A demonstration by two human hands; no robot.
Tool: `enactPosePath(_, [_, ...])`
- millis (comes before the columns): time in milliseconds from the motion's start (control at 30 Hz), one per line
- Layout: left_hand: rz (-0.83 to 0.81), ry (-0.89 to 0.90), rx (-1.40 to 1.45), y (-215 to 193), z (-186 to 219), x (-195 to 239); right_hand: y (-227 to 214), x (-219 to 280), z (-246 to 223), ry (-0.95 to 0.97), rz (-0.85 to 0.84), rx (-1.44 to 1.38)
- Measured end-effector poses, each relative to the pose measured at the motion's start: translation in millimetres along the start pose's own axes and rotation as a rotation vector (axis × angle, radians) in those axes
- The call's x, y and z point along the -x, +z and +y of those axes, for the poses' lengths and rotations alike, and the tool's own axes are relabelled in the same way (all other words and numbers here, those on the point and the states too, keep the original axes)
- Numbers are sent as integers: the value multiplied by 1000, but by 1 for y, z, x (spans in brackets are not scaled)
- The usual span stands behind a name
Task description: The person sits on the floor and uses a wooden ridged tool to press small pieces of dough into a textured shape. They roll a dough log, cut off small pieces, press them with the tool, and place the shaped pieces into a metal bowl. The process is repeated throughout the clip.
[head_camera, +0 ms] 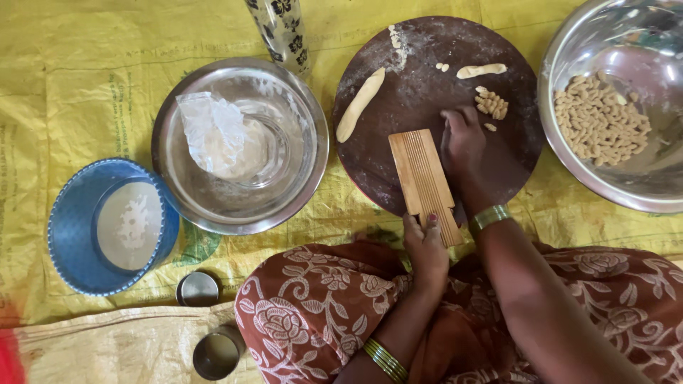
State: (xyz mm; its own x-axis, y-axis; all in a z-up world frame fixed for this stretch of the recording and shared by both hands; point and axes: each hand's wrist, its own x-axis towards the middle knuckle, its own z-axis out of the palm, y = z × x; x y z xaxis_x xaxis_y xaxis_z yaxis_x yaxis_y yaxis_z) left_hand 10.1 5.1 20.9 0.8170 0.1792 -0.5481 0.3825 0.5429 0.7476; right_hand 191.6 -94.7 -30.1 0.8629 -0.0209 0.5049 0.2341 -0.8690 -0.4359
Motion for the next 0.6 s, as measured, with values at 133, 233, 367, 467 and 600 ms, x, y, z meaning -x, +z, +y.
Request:
enactPosePath(133, [-63, 38, -2, -2, -18, -2, -36, 28, 0, 26, 66, -120])
enactPosePath(233, [-104, -15, -118, -2, -13, -2, -55, 36, 5, 296, 9, -374])
enactPosePath(367, [-132, -201, -221, 0, -2, 8, -69, 47, 22, 606, -147, -962])
enactPosePath(467, [-137, -252, -284, -1, 5, 10, -71, 55, 32, 509, -260, -1027])
enactPosePath(600, [-161, -180, -167, -1, 4, 7, -66, 55, 37, 284, -346, -904])
